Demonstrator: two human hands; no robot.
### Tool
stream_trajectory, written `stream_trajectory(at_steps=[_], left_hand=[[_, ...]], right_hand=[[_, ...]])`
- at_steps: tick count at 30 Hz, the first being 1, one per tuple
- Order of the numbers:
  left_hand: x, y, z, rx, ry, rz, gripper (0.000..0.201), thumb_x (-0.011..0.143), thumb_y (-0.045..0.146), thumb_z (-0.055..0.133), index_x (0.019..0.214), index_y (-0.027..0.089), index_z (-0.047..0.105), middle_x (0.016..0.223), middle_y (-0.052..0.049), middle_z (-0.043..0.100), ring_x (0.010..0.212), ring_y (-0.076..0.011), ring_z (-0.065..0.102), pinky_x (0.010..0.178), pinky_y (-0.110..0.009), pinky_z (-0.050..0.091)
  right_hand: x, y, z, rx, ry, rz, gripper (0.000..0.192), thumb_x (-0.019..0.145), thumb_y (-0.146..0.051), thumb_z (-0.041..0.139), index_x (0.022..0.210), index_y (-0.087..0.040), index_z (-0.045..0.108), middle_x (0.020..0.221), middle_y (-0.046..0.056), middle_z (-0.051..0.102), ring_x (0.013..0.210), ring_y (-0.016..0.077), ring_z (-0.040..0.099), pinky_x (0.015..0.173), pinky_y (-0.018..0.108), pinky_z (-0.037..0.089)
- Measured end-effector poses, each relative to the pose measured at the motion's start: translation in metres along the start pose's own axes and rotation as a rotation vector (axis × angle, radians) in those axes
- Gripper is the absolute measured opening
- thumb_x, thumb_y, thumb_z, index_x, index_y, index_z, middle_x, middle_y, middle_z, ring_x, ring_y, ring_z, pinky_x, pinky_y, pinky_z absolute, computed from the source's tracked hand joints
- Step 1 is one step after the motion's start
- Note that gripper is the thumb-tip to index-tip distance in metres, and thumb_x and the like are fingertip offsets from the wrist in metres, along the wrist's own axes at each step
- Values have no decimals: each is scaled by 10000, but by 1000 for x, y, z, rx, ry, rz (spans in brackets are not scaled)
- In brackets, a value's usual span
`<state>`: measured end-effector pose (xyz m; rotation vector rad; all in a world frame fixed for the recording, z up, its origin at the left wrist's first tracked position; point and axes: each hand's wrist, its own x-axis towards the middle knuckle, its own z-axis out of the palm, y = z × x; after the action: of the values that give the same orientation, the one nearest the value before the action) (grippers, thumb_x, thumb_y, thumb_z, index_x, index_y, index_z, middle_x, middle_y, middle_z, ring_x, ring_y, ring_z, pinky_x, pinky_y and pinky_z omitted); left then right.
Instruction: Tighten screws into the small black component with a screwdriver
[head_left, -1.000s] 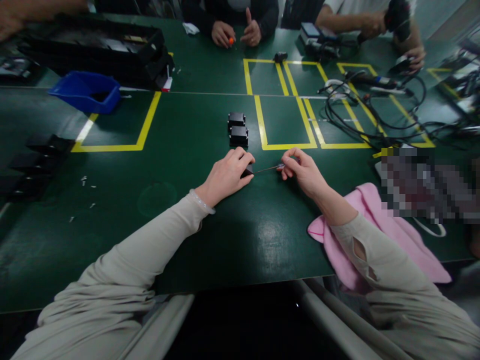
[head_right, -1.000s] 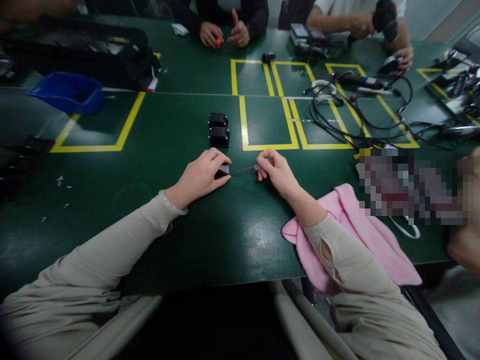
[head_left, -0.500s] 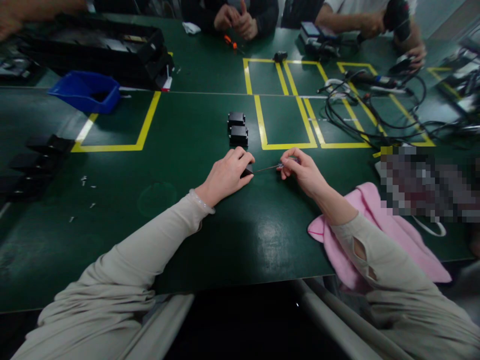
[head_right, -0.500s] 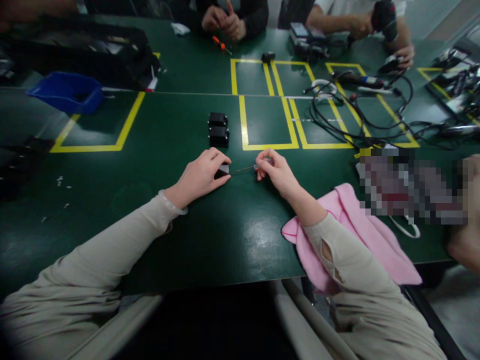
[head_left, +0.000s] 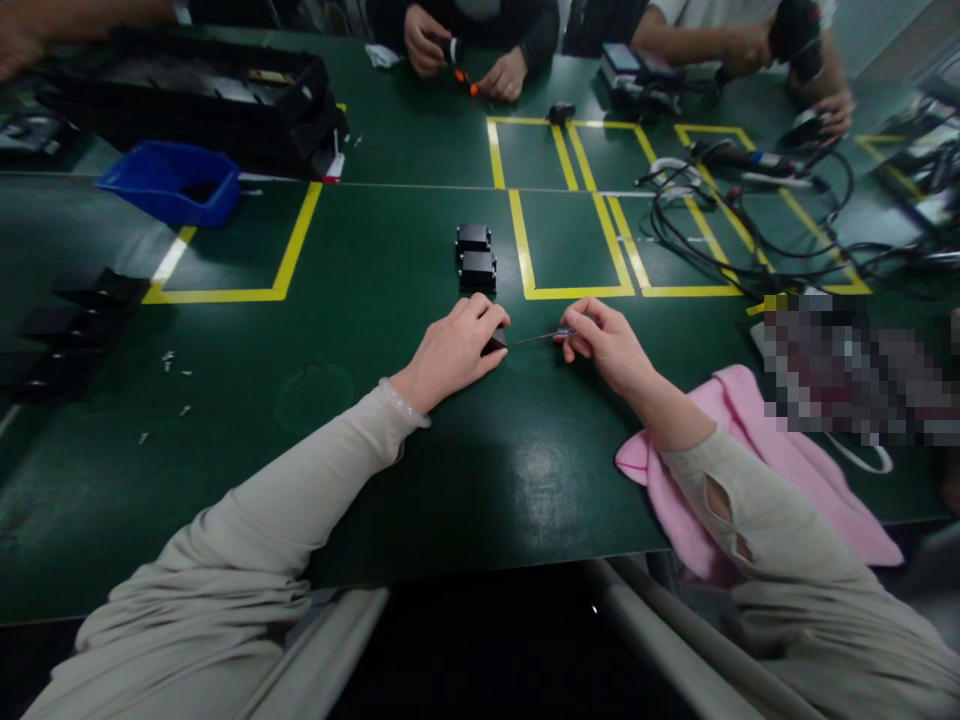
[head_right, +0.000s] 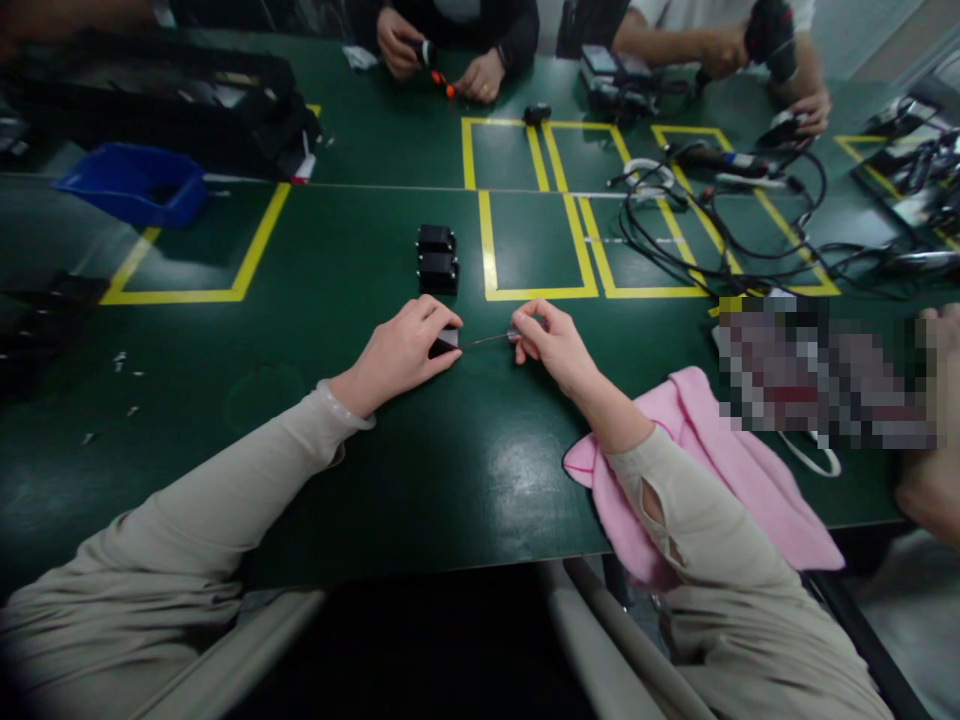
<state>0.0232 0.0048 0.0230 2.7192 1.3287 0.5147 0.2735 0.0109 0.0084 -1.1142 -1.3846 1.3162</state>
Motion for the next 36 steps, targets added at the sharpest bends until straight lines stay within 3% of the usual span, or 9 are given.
stream_trajectory(at_steps=[6, 11, 17, 24, 29, 36], left_hand=[[1, 1, -1, 3, -15, -8, 291, 943, 241, 683, 1202, 180, 566, 1223, -103, 612, 1106, -254, 603, 768, -333, 557], [0, 0, 1, 6, -4, -7, 275, 949, 252, 670, 1195, 190, 566, 1212, -98, 611, 1117, -250, 598, 794, -335, 561], [0, 0, 1, 2, -1, -12, 285, 945, 246, 675, 1202, 188, 565, 1216, -99, 612, 1109, -250, 603, 781, -334, 560], [0, 0, 1, 3, 3, -6, 285, 947, 246, 679, 1202, 181, 570, 1220, -102, 611, 1107, -252, 600, 767, -329, 554], [0, 0, 0, -4, -3, -9, 285, 946, 237, 678, 1201, 178, 566, 1221, -106, 609, 1105, -254, 600, 757, -331, 555], [0, 1, 0, -3, -3, -8, 281, 948, 237, 675, 1201, 175, 568, 1222, -106, 608, 1106, -253, 598, 765, -330, 558]], right_hand=[[0, 0, 1, 20, 26, -17, 296, 838, -419, 814, 892, -236, 588, 532, -97, 561, 504, 110, 589, 607, 283, 479], [0, 1, 0, -3, 4, -10, 300, 916, -493, 728, 853, -237, 585, 459, -113, 440, 470, 112, 551, 563, 273, 451], [1, 2, 1, 0, 44, -20, 306, 834, -427, 824, 863, -231, 590, 539, -94, 536, 505, 104, 571, 572, 270, 455], [0, 0, 0, -39, 28, -9, 320, 883, -481, 775, 824, -225, 593, 467, -111, 440, 457, 99, 520, 532, 266, 407], [0, 1, 1, -4, 45, -20, 317, 828, -432, 836, 870, -232, 594, 531, -102, 523, 504, 100, 569, 603, 279, 482], [0, -1, 0, -41, 12, -1, 338, 892, -496, 763, 820, -212, 594, 487, -82, 528, 443, 83, 496, 494, 250, 353]])
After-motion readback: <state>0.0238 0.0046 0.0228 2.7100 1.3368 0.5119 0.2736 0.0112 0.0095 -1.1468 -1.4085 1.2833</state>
